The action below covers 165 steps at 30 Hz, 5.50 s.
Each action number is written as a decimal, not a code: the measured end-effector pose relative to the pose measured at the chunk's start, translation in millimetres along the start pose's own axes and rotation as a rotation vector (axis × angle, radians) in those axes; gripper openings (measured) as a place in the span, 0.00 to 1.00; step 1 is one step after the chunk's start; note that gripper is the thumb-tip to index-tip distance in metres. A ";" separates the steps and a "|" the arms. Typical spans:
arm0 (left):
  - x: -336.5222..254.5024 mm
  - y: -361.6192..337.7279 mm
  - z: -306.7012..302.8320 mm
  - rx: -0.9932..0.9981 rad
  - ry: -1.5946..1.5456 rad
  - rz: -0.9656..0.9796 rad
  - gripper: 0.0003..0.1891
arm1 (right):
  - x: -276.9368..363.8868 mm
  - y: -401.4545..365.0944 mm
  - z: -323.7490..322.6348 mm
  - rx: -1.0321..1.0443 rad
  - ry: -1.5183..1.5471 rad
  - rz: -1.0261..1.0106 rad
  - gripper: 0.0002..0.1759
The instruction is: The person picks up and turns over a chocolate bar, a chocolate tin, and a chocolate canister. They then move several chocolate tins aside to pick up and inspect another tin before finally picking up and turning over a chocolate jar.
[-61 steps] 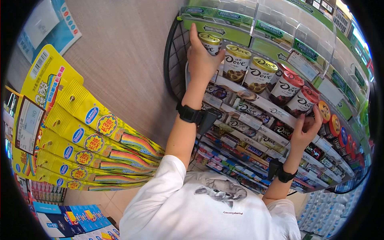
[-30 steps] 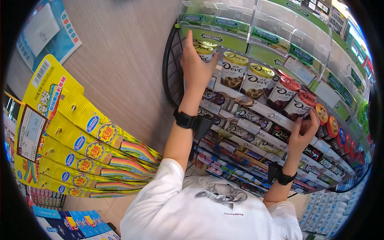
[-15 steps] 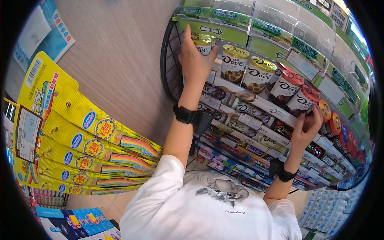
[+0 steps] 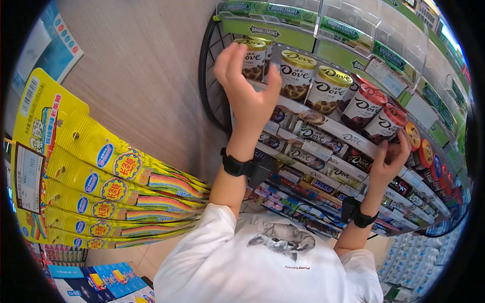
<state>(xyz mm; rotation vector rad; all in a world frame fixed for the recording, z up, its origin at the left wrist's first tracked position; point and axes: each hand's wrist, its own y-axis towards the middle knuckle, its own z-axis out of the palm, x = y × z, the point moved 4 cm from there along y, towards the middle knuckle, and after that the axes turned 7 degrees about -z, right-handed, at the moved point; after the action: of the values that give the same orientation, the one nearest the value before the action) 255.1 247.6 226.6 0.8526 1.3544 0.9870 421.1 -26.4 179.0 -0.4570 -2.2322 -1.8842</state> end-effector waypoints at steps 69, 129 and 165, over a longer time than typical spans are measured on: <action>-81.8 -44.1 57.4 0.312 0.087 0.212 0.28 | 2.2 1.4 -0.1 -0.014 0.004 -0.020 0.23; -75.0 -62.5 77.6 0.724 -0.688 -0.673 0.31 | 1.6 22.3 -1.6 0.158 0.285 0.390 0.37; -112.1 -44.5 66.5 0.498 -0.105 0.077 0.24 | -2.3 18.4 -2.7 0.182 0.212 0.289 0.35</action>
<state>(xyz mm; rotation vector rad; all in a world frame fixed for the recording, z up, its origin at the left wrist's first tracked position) 328.8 131.3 231.1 1.3180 1.5092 0.6553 429.5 -26.6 195.8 -0.4936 -2.0499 -1.4969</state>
